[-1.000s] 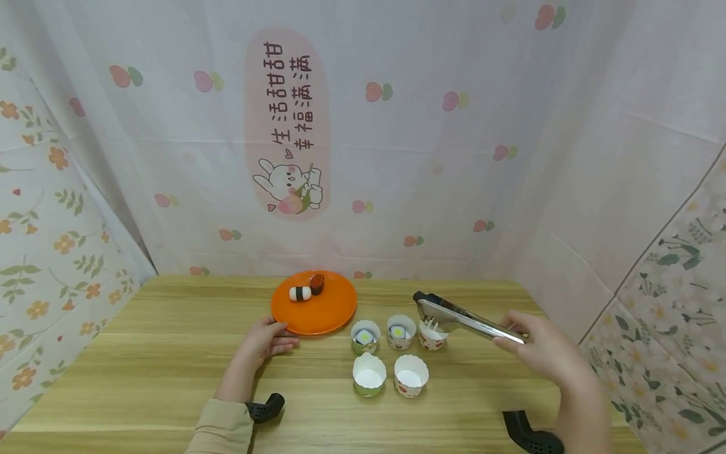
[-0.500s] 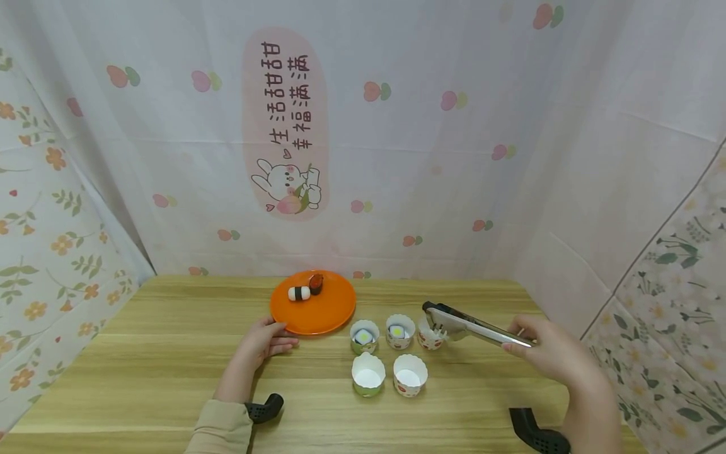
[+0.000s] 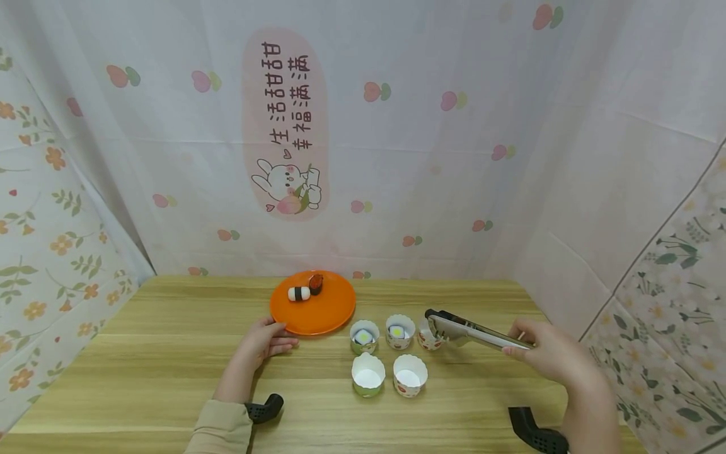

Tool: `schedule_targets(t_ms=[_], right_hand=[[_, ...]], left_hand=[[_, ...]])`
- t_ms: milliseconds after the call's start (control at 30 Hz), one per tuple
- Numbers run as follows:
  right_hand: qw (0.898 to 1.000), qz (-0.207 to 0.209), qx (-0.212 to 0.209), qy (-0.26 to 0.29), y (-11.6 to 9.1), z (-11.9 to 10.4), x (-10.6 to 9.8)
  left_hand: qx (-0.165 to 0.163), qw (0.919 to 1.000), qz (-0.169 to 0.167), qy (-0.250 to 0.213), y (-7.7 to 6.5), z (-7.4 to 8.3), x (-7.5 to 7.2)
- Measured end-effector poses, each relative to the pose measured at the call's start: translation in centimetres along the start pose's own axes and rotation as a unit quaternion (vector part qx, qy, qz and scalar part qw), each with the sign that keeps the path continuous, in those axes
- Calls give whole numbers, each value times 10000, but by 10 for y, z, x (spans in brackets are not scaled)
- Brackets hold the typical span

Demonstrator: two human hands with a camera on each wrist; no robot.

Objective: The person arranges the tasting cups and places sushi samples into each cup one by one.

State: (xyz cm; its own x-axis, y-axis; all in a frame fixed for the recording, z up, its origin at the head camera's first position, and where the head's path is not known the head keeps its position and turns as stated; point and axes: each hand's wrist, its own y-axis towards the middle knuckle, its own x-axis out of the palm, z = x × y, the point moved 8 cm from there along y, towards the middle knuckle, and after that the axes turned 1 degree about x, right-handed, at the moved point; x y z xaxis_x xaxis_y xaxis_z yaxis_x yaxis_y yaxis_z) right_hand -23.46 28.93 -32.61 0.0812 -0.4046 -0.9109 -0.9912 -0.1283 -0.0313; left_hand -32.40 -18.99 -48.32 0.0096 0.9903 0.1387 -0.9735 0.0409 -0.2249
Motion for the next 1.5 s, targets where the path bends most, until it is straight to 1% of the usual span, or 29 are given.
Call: schedule_targets(t_ms=[333,733,1233,1500], right_hand=[[9998,-73,140,-132,2,-1,1],[9997,-120,228,-49,4,-2,1],[9995,-87,302,-86,5,-4,0],[9994,58,251,-237,4,-7,0]], left_hand=[[-9,10000,8,2,1,0,0],[-13,10000,-19,-17,1,0,-2],[-56,10000,-11,-20,0,0,-1],[-34,10000,-13,-25,0,-1,0]])
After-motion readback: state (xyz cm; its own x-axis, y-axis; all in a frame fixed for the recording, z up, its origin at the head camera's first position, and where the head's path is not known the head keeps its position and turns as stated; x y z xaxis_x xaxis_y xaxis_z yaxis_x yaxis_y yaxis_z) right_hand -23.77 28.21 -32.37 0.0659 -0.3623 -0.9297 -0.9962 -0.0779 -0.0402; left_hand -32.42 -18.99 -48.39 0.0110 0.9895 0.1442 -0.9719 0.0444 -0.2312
